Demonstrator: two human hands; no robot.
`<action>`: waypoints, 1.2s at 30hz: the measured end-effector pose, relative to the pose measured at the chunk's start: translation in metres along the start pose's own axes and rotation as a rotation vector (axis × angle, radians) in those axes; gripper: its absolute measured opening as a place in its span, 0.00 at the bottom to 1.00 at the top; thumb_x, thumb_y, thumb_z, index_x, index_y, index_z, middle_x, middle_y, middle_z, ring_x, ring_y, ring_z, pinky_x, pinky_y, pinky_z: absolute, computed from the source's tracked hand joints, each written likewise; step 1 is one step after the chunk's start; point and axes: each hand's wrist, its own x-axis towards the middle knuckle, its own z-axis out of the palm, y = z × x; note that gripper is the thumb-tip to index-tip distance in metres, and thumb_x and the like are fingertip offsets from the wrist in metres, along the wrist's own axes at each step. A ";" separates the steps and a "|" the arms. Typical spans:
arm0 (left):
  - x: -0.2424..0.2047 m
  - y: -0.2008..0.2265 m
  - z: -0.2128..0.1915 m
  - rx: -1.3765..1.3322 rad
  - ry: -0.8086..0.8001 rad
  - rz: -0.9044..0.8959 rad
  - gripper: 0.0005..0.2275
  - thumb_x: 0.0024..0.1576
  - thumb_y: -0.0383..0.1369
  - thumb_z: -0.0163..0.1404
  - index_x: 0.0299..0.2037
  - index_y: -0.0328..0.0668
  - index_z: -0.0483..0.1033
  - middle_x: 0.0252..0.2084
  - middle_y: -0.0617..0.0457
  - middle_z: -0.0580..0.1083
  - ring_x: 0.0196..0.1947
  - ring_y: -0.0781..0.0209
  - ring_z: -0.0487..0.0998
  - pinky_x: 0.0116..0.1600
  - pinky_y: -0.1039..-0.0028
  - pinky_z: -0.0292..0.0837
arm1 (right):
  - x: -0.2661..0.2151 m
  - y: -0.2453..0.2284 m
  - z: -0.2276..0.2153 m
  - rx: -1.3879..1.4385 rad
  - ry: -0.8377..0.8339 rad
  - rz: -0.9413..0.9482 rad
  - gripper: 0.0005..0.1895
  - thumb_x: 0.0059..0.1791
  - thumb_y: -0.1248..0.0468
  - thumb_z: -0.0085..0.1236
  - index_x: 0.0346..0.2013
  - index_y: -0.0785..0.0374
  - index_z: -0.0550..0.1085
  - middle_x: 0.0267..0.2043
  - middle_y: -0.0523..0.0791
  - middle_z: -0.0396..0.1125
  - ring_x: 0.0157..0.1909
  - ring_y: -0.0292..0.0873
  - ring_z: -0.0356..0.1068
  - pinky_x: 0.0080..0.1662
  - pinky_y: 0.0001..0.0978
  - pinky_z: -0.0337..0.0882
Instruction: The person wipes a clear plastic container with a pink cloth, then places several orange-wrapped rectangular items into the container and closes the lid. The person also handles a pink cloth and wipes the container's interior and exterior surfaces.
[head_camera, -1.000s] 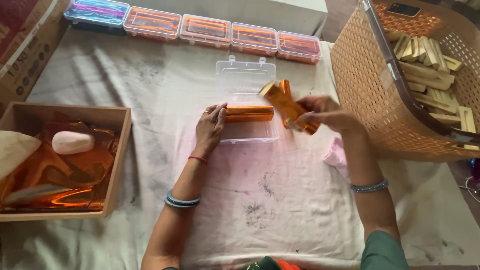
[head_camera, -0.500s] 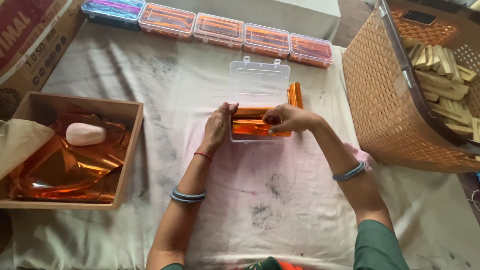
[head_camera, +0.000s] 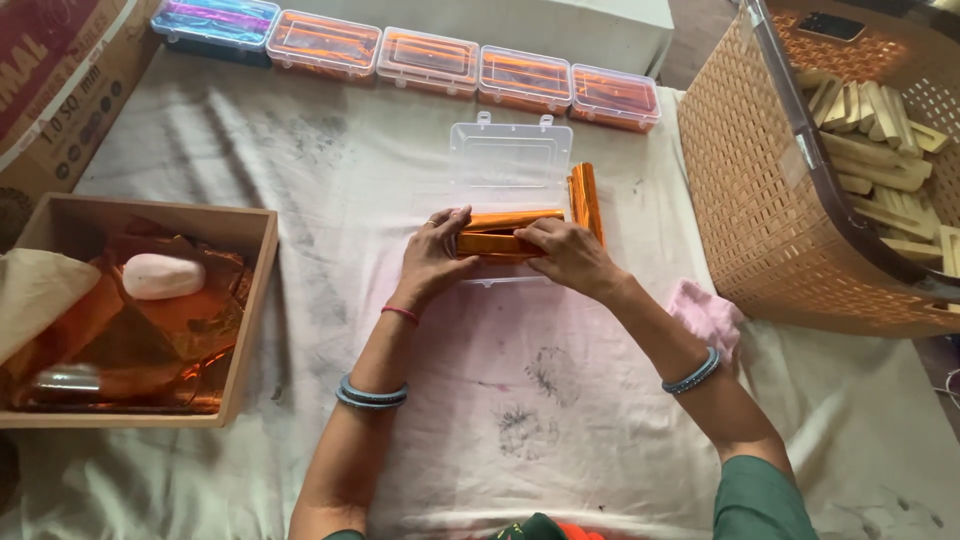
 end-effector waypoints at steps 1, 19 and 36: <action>0.000 0.000 0.001 -0.016 0.014 -0.018 0.37 0.38 0.39 0.65 0.64 0.45 0.73 0.63 0.46 0.72 0.59 0.50 0.76 0.64 0.65 0.71 | -0.001 -0.001 -0.002 -0.003 0.032 -0.005 0.25 0.44 0.60 0.69 0.53 0.64 0.75 0.48 0.48 0.72 0.50 0.50 0.72 0.52 0.43 0.74; 0.000 -0.004 0.007 -0.018 0.045 -0.029 0.34 0.45 0.42 0.66 0.64 0.46 0.73 0.63 0.47 0.73 0.59 0.52 0.77 0.65 0.65 0.71 | -0.017 0.019 -0.005 -0.164 0.210 0.028 0.18 0.40 0.64 0.72 0.45 0.57 0.80 0.46 0.42 0.69 0.52 0.45 0.68 0.54 0.40 0.73; -0.002 0.002 0.002 -0.060 0.095 -0.063 0.18 0.51 0.39 0.65 0.53 0.54 0.83 0.65 0.51 0.70 0.59 0.54 0.76 0.63 0.66 0.74 | -0.021 0.017 0.003 -0.079 0.241 0.073 0.18 0.43 0.64 0.71 0.48 0.54 0.81 0.48 0.42 0.67 0.51 0.45 0.68 0.53 0.39 0.74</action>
